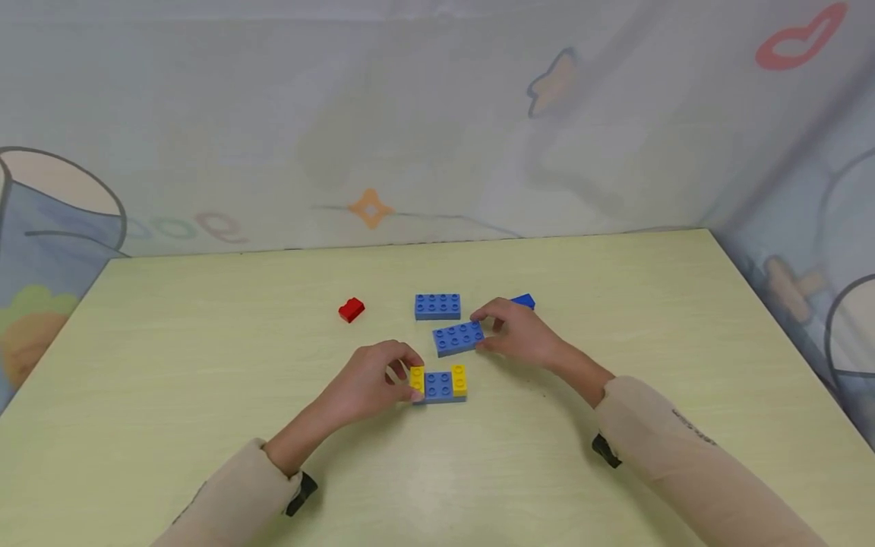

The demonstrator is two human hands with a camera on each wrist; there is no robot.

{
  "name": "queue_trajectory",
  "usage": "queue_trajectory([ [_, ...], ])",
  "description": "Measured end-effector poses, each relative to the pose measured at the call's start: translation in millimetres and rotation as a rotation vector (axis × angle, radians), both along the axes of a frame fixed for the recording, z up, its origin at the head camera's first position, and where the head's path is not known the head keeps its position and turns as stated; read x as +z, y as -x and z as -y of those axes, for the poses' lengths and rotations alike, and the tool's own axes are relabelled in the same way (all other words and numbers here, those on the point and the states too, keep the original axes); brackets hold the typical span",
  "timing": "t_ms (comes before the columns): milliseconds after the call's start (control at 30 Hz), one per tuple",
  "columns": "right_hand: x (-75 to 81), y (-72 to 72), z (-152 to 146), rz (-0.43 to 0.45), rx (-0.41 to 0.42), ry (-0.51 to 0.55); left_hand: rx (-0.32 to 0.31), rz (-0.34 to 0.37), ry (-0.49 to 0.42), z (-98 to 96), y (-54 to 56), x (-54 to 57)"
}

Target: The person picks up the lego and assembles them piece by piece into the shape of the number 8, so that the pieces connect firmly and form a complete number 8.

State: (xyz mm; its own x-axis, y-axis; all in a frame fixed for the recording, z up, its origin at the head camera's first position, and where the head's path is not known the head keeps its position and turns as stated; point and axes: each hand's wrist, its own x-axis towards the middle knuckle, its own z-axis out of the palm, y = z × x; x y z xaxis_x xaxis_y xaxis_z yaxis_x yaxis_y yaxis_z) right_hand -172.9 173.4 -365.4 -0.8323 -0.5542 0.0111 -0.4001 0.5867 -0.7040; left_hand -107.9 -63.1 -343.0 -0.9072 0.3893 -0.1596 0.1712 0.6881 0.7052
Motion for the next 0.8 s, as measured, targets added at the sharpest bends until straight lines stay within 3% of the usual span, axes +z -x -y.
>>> queue_trajectory([
  [800, 3.7, -8.6, 0.5, -0.029, -0.037, -0.063, 0.007, 0.016, 0.001, -0.2, 0.2, -0.3],
])
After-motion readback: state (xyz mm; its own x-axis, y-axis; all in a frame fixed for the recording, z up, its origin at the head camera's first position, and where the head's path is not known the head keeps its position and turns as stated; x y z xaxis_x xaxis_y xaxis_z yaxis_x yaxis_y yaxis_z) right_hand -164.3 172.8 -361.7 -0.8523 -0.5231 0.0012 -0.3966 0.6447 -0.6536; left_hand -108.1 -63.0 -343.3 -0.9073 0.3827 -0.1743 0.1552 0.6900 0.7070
